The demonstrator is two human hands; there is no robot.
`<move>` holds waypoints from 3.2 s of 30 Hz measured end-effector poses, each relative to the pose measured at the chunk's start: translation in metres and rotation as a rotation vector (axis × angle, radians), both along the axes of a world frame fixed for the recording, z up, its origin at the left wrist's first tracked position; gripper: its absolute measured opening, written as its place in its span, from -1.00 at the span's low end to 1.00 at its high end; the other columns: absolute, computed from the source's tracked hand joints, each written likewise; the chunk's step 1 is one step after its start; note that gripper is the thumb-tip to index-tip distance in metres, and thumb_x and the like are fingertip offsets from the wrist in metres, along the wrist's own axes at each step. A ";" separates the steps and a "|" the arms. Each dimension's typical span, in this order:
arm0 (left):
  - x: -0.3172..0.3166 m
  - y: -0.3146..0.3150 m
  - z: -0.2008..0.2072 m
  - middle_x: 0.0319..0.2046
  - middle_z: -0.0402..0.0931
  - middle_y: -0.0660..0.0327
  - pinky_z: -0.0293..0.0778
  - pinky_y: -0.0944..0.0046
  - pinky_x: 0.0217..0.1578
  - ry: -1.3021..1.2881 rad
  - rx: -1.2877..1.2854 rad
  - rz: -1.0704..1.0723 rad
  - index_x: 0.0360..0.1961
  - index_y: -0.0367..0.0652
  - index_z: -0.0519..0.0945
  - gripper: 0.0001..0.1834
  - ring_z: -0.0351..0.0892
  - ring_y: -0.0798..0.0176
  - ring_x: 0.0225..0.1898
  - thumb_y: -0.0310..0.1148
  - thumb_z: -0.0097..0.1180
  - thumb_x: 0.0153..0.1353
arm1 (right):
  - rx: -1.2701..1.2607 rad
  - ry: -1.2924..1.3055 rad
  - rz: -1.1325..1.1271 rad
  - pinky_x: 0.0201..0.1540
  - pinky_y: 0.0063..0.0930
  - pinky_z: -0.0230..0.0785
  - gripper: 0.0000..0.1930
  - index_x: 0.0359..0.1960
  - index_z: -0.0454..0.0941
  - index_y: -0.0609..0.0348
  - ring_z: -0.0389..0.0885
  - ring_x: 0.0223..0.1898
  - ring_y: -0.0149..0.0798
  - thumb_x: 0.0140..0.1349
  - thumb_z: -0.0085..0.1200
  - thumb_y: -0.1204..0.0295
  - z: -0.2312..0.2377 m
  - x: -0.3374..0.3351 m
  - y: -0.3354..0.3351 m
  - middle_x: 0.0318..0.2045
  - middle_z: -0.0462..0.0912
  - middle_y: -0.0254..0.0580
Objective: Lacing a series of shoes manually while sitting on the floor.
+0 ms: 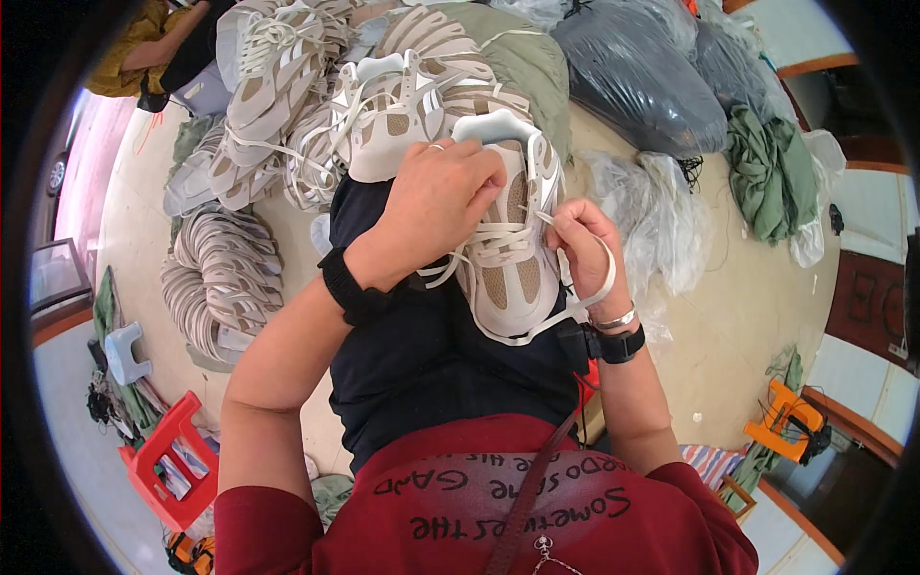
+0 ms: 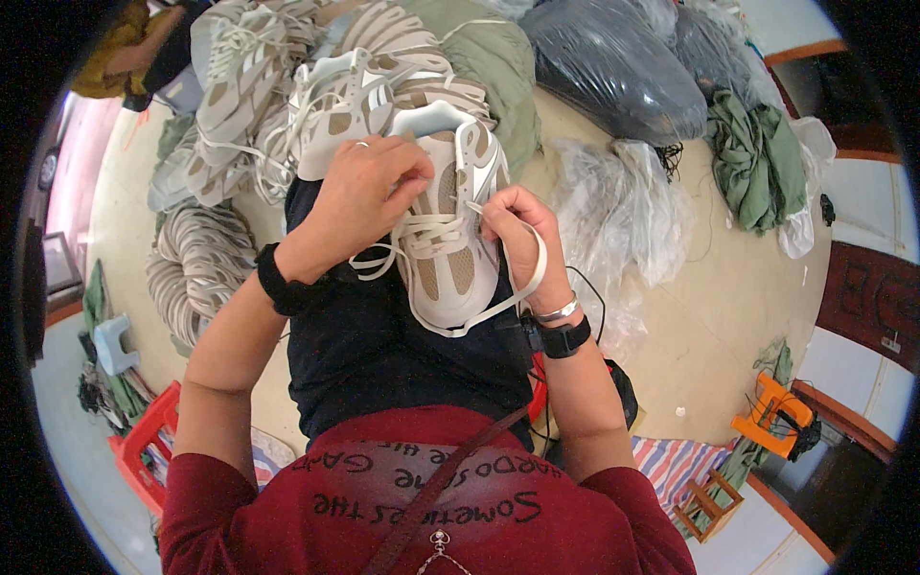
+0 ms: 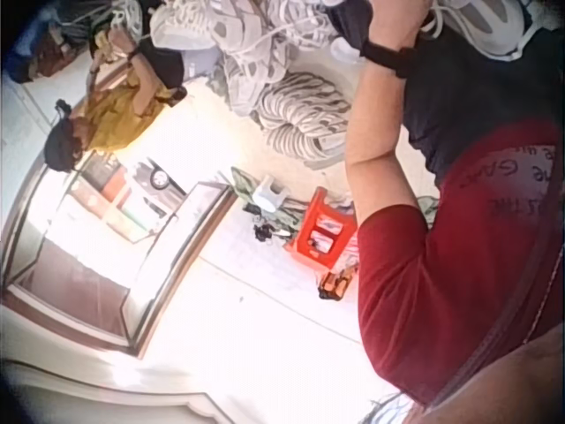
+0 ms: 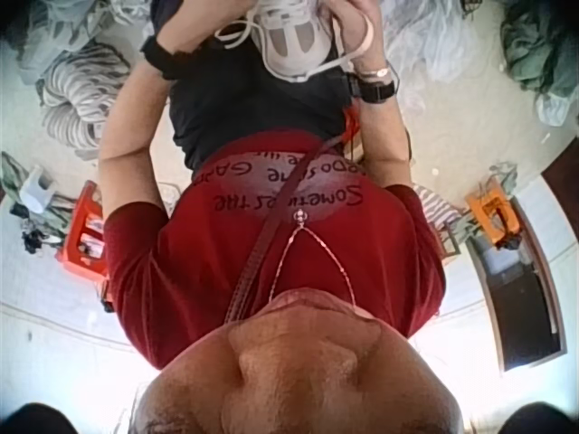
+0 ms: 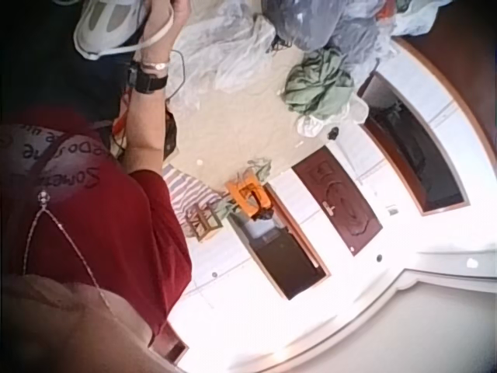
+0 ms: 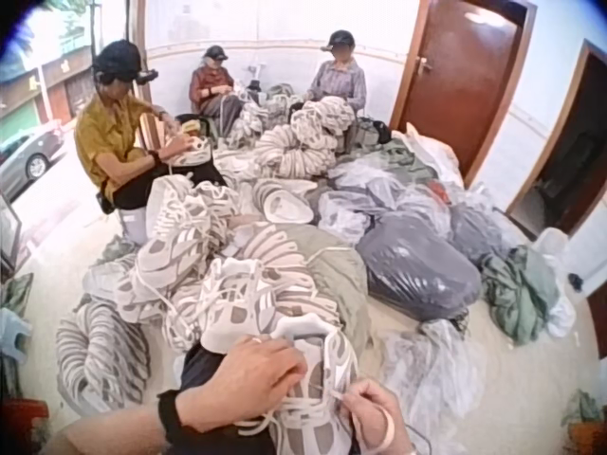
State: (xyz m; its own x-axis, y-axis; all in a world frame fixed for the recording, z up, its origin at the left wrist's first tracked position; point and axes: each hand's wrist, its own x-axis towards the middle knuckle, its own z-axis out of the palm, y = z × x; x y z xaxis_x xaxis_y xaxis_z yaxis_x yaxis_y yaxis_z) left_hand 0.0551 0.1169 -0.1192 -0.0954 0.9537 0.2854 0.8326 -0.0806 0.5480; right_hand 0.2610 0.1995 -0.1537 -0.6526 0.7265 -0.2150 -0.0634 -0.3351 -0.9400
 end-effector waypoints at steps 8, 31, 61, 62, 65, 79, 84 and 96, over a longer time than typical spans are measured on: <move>0.007 0.002 -0.001 -0.48 0.50 0.29 0.25 0.15 -0.26 -0.031 -0.016 0.014 -0.34 -0.02 0.56 -0.88 0.51 0.16 -0.33 -0.43 0.12 0.05 | 0.371 -0.299 0.070 -0.40 -0.69 0.27 -0.89 -0.40 0.49 0.18 0.42 -0.47 -0.59 0.22 0.10 0.42 0.023 -0.016 -0.004 -0.51 0.52 -0.45; 0.013 0.014 -0.007 -0.52 0.51 0.29 0.26 0.15 -0.28 -0.099 -0.106 0.026 -0.41 -0.05 0.63 -0.85 0.52 0.18 -0.39 -0.31 0.28 -0.06 | 0.046 -0.070 -0.035 -0.50 -0.70 0.41 -0.91 -0.44 0.48 0.16 0.44 -0.55 -0.60 0.23 0.08 0.49 0.014 -0.016 0.002 -0.56 0.48 -0.45; -0.199 -0.161 -0.027 -0.37 0.55 0.05 0.41 0.01 -0.26 0.436 -0.217 0.757 -0.35 -0.16 0.50 -0.87 0.54 -0.10 -0.26 -0.33 0.08 0.16 | -0.072 0.017 -0.058 -0.54 -0.63 0.40 -0.67 -0.28 0.46 0.14 0.45 -0.55 -0.51 0.44 -0.21 0.15 0.002 -0.016 0.010 -0.57 0.43 -0.41; -0.221 -0.189 -0.033 -0.35 0.56 0.06 0.42 0.02 -0.25 0.498 -0.282 0.819 -0.34 -0.15 0.50 -0.86 0.55 -0.09 -0.24 -0.31 0.05 0.18 | -0.084 0.068 -0.060 -0.54 -0.62 0.42 -0.67 -0.28 0.45 0.14 0.46 -0.55 -0.50 0.44 -0.22 0.15 0.000 -0.016 0.010 -0.57 0.43 -0.40; -0.279 -0.274 -0.053 -0.31 0.59 0.12 0.43 0.00 -0.24 0.495 -0.458 1.043 -0.29 -0.09 0.52 -0.79 0.57 -0.06 -0.21 -0.19 0.00 0.23 | -0.113 -0.007 -0.071 -0.54 -0.64 0.43 -0.68 -0.29 0.46 0.15 0.45 -0.56 -0.54 0.44 -0.19 0.17 0.005 -0.020 0.007 -0.56 0.44 -0.42; -0.366 -0.447 -0.067 -0.29 0.58 -0.15 0.41 -0.09 -0.18 0.397 -0.689 1.368 -0.25 -0.27 0.54 -0.67 0.55 -0.23 -0.18 -0.18 -0.06 0.24 | 0.036 -0.225 0.016 -0.54 -0.73 0.35 -0.85 -0.28 0.49 0.10 0.39 -0.57 -0.67 0.33 0.07 0.31 0.013 -0.025 0.005 -0.53 0.46 -0.54; -0.392 -0.429 -0.058 -0.28 0.57 -0.18 0.41 -0.09 -0.18 0.491 -0.632 1.289 -0.26 -0.32 0.54 -0.65 0.53 -0.26 -0.17 -0.19 -0.07 0.25 | 0.083 -0.271 0.046 -0.54 -0.74 0.30 -0.84 -0.23 0.45 0.10 0.39 -0.54 -0.65 0.29 0.11 0.33 0.016 -0.027 0.005 -0.50 0.45 -0.53; -0.214 -0.160 0.017 -0.06 0.56 0.19 0.44 0.23 -0.05 0.069 0.177 0.619 0.12 -0.14 0.47 -0.56 0.51 0.28 -0.11 -0.42 0.17 0.18 | 0.156 -0.329 0.051 -0.55 -0.73 0.27 -0.88 -0.22 0.40 0.10 0.36 -0.54 -0.63 0.32 0.03 0.38 0.019 -0.031 0.004 -0.49 0.44 -0.50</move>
